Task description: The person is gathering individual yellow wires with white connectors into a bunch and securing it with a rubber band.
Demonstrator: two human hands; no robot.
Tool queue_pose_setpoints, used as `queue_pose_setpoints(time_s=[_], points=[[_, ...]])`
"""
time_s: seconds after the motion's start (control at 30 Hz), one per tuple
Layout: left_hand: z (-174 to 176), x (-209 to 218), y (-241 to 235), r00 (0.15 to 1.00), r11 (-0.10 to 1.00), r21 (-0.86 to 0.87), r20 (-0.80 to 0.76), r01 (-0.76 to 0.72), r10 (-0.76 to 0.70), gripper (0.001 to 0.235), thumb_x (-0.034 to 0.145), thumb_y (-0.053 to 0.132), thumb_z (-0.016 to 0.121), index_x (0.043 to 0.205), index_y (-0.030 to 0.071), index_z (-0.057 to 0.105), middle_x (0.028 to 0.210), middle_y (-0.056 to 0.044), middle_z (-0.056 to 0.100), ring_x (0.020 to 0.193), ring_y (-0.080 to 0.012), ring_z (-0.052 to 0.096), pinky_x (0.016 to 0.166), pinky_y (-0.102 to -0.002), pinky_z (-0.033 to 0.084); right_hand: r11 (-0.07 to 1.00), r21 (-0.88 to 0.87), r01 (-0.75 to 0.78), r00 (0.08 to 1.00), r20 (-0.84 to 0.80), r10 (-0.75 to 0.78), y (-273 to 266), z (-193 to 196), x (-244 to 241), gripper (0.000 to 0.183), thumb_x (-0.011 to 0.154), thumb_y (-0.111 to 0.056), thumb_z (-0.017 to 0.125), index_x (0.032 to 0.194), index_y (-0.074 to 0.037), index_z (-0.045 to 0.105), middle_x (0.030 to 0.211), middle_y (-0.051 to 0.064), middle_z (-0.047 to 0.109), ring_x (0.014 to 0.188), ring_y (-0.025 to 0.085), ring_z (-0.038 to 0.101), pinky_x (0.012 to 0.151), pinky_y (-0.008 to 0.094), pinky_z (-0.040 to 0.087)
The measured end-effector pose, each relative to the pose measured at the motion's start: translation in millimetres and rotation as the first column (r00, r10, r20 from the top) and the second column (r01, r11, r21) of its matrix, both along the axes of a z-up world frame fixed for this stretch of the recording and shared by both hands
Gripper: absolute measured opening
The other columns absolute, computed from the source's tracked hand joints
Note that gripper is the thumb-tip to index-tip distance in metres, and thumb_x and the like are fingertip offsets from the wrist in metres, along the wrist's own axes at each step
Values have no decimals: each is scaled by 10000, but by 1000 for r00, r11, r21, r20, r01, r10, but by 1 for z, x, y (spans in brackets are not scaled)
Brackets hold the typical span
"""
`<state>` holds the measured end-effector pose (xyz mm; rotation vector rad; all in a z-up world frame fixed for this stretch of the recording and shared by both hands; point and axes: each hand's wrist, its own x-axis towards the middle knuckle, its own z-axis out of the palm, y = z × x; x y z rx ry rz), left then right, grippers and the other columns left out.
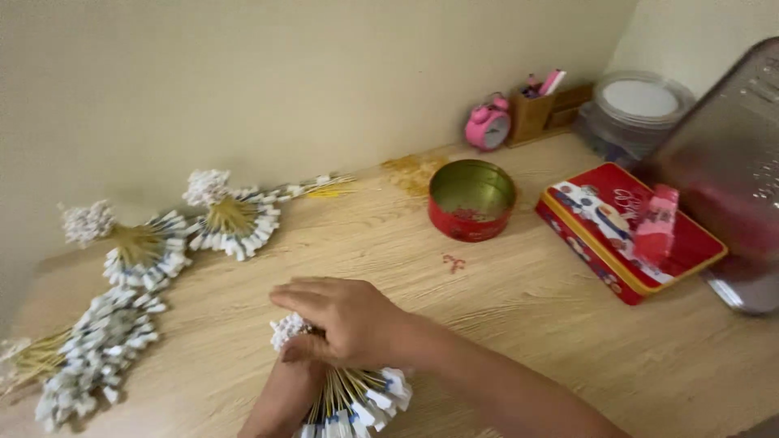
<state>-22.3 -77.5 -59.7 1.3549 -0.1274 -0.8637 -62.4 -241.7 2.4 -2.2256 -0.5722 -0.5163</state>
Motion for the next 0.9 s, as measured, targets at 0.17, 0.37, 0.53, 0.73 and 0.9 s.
queue_pose_setpoints(time_s=[0.17, 0.37, 0.53, 0.73, 0.9], points=[[-34, -3, 4, 989, 993, 19, 99, -114, 112, 224, 987, 178, 586, 984, -44, 610, 746, -131, 655, 716, -271, 634, 666, -423, 523, 963, 270, 3, 992, -120, 30, -53, -23, -5, 446, 1102, -330, 540, 1455, -59, 573, 1525, 141, 571, 1400, 284, 561, 1166, 412, 454], [-65, 4, 44, 925, 847, -387, -43, -364, 378, 154, 977, 141, 567, 973, -12, 580, 651, -78, 517, 701, -296, 635, 748, -477, 561, 655, 416, 630, 773, -413, -481, -188, -66, 3, 236, 1004, -158, 621, 1209, -68, 699, 1048, 49, 766, 891, 121, 721, 807, 269, 590], [-78, -2, 58, 830, 739, -407, -99, -537, 549, 186, 987, 158, 605, 1003, -28, 602, 657, -83, 517, 640, -274, 586, 694, -525, 571, 700, 165, 695, 691, -423, -587, -165, -61, 44, 245, 957, -181, 650, 1155, -52, 714, 953, 88, 791, 820, 162, 742, 745, 304, 583], [-241, 34, 110, 897, 684, -630, -44, -367, 441, 171, 994, 165, 654, 1078, 17, 641, 807, -78, 630, 630, -176, 576, 660, -483, 561, 726, -278, 629, 713, -165, -681, -184, -147, 141, 205, 907, -154, 686, 1056, -28, 748, 1020, 211, 746, 935, 354, 729, 834, 443, 567], [-263, 47, 137, 857, 976, 48, 490, -213, 164, 228, 834, 210, 798, 908, 7, 726, 778, -91, 683, 691, -178, 676, 646, -402, 592, 615, -526, 588, 509, -350, -786, -189, -144, 172, 304, 877, -239, 766, 1029, 20, 721, 1050, 271, 700, 995, 401, 699, 887, 471, 559]])
